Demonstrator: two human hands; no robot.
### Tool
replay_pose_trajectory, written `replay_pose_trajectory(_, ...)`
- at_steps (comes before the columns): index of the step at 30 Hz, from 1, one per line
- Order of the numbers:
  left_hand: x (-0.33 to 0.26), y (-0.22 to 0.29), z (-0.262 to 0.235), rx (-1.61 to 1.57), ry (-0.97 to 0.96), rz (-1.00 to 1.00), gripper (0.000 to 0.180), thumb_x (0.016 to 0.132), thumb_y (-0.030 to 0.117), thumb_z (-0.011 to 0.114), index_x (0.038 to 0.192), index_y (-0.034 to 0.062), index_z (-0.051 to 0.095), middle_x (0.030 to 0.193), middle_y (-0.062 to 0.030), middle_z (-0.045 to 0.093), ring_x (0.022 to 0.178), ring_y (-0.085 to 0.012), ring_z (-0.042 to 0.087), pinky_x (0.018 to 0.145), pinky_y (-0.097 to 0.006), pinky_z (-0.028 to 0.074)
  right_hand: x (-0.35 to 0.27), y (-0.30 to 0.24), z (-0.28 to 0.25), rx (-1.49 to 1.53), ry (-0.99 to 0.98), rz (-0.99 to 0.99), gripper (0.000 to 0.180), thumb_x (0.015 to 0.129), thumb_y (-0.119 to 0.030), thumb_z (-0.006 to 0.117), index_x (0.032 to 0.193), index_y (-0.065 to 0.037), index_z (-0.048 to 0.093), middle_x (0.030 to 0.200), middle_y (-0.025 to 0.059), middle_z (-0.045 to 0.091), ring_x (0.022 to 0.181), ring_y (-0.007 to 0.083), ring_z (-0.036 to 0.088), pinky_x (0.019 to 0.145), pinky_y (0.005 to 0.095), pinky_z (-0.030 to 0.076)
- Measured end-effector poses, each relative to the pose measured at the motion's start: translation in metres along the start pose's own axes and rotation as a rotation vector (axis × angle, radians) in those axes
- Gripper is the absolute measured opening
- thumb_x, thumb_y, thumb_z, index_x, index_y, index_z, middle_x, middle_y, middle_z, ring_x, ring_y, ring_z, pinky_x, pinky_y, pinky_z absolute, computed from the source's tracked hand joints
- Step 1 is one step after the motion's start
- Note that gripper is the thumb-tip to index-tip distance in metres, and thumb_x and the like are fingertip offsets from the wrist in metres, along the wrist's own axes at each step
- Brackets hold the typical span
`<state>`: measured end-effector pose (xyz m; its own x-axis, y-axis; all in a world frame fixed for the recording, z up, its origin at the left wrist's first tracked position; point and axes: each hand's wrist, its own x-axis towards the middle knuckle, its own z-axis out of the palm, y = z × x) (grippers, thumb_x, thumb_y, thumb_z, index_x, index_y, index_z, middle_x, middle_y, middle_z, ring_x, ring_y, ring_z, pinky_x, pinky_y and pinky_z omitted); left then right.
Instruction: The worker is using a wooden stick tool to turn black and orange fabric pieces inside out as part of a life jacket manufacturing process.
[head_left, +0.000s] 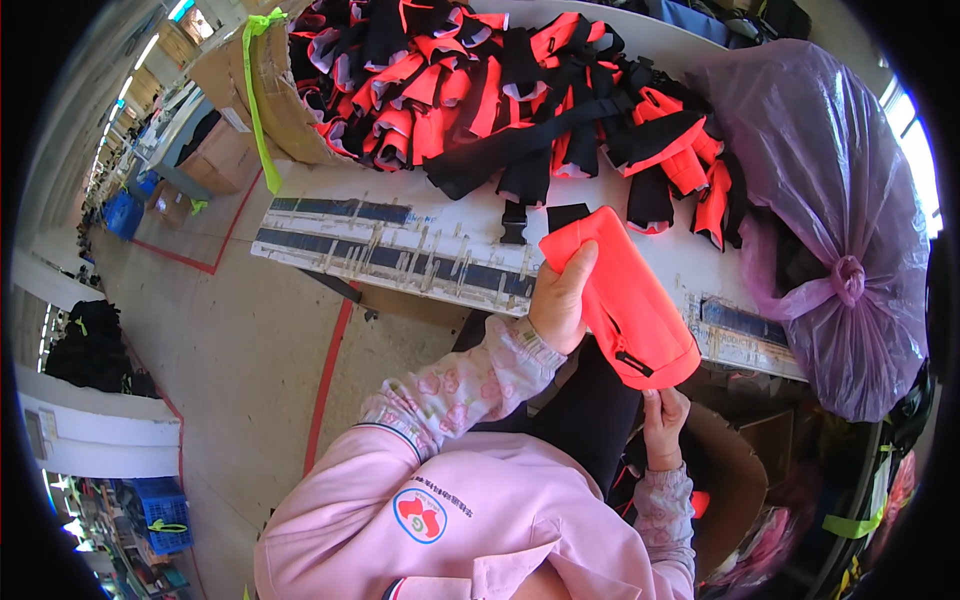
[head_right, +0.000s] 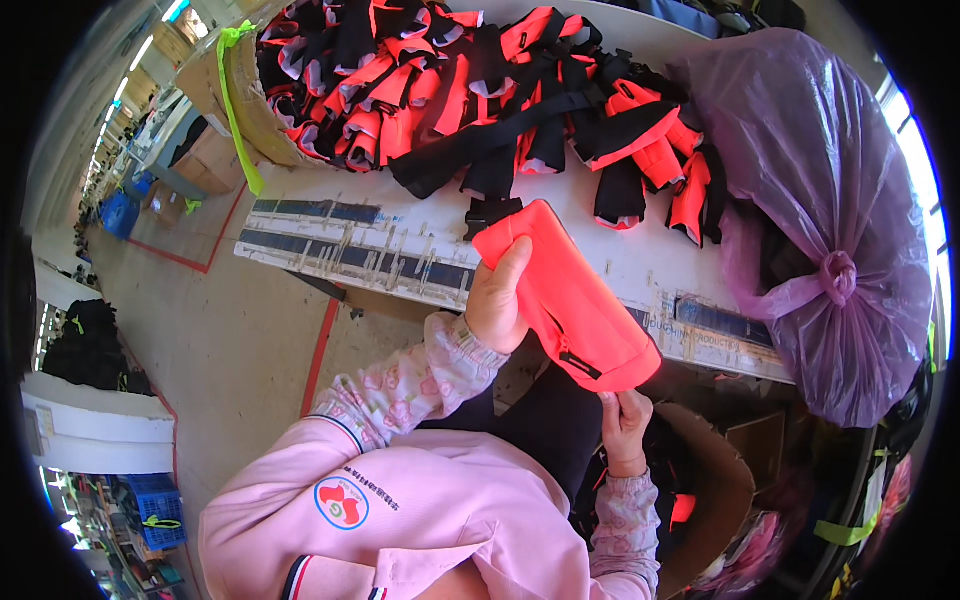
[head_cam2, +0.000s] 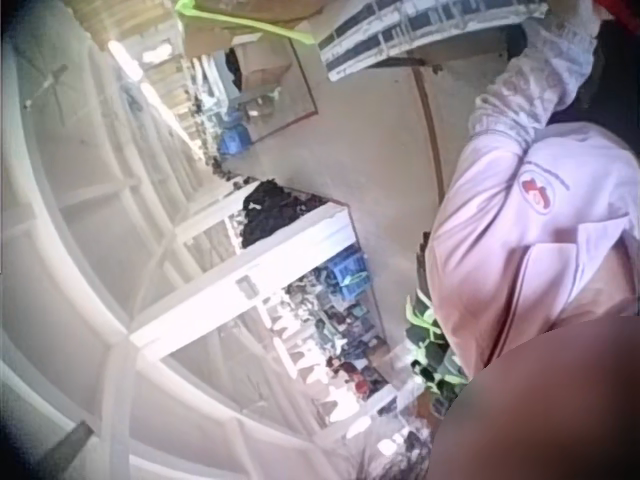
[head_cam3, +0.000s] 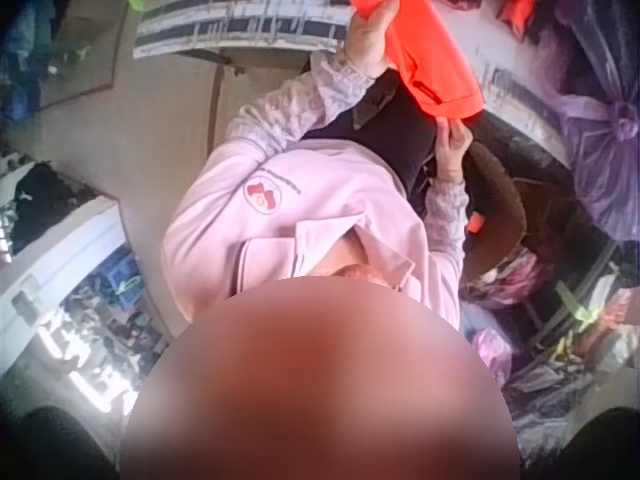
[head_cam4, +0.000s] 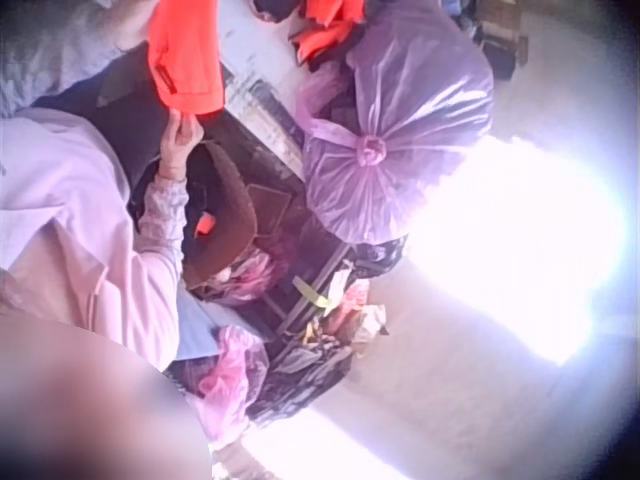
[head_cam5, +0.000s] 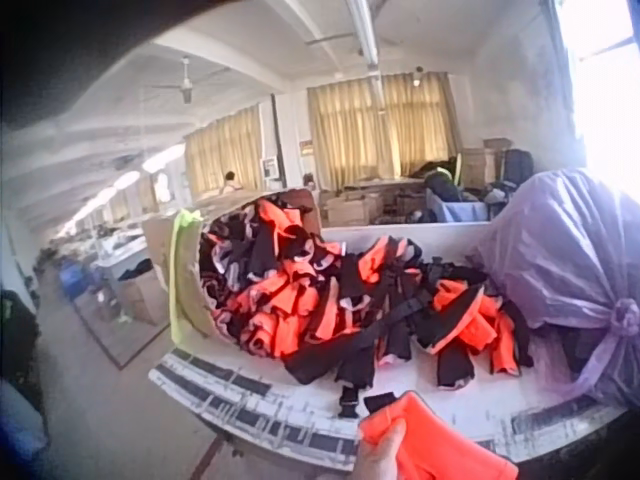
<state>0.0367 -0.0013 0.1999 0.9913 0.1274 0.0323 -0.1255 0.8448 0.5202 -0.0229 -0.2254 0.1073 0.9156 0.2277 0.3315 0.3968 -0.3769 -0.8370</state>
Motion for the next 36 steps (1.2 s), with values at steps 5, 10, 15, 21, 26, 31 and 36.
replay_pose_trajectory(5,-0.003,-0.006,-0.007,0.103,0.027,0.032,0.021,0.090,0.021,0.055,0.105,0.0060,0.056,0.095,-0.0004,0.060,0.086,-0.0094,0.058,0.076,-0.027,0.048,-0.007,-0.016,0.016,0.358,-0.028,0.311,0.025,0.090,-0.020,0.054,0.076,-0.001,0.064,0.051,-0.0040,0.045,0.045,0.0045,0.039,0.043,0.0208,0.028)
replay_pose_trajectory(10,-0.005,-0.005,-0.009,0.189,0.059,0.055,0.017,0.090,0.019,0.057,0.100,0.0055,0.059,0.090,0.0023,0.060,0.080,-0.0054,0.055,0.073,-0.024,0.046,-0.008,-0.027,0.016,0.489,-0.230,0.525,0.028,0.091,-0.021,0.053,0.079,0.000,0.066,0.049,-0.0027,0.047,0.043,0.0037,0.038,0.042,0.0196,0.028)
replay_pose_trajectory(15,-0.012,-0.008,-0.004,0.312,0.052,0.103,0.017,0.089,0.017,0.057,0.100,0.0039,0.059,0.085,0.0028,0.059,0.077,-0.0035,0.053,0.071,-0.023,0.045,-0.016,-0.016,0.020,0.515,-0.224,0.523,0.030,0.091,-0.023,0.052,0.076,0.001,0.064,0.051,-0.0018,0.048,0.044,0.0041,0.038,0.043,0.0199,0.029)
replay_pose_trajectory(21,-0.019,-0.021,0.001,0.482,-0.018,0.168,0.018,0.087,0.012,0.059,0.100,-0.0011,0.059,0.083,0.0010,0.059,0.073,-0.0040,0.051,0.069,-0.022,0.044,-0.023,0.014,0.021,0.385,-0.122,0.373,0.033,0.092,-0.028,0.051,0.074,-0.001,0.059,0.056,-0.0023,0.048,0.050,0.0040,0.041,0.046,0.0201,0.031)
replay_pose_trajectory(26,-0.029,-0.030,0.002,0.695,-0.066,0.209,0.024,0.083,0.011,0.061,0.103,-0.0020,0.058,0.088,-0.0059,0.063,0.077,-0.0105,0.057,0.075,-0.026,0.046,-0.039,0.039,0.025,0.347,-0.072,0.370,0.040,0.091,-0.035,0.050,0.071,-0.001,0.057,0.055,-0.0024,0.047,0.049,0.0046,0.040,0.046,0.0207,0.031)
replay_pose_trajectory(31,-0.037,-0.034,0.014,0.808,-0.094,0.263,0.035,0.081,0.014,0.063,0.111,-0.0019,0.052,0.092,-0.0127,0.064,0.083,-0.0203,0.061,0.078,-0.029,0.047,-0.049,0.053,0.031,0.381,-0.066,0.391,0.043,0.091,-0.038,0.049,0.069,-0.001,0.057,0.056,-0.0011,0.048,0.050,0.0058,0.042,0.046,0.0217,0.032)
replay_pose_trajectory(36,-0.042,-0.040,0.010,0.914,-0.118,0.321,0.036,0.081,0.017,0.064,0.108,-0.0034,0.051,0.092,-0.0169,0.063,0.081,-0.0243,0.063,0.074,-0.030,0.049,-0.051,0.057,0.034,0.412,-0.100,0.368,0.044,0.092,-0.036,0.049,0.066,-0.001,0.056,0.055,-0.0005,0.049,0.050,0.0064,0.043,0.047,0.0221,0.033)
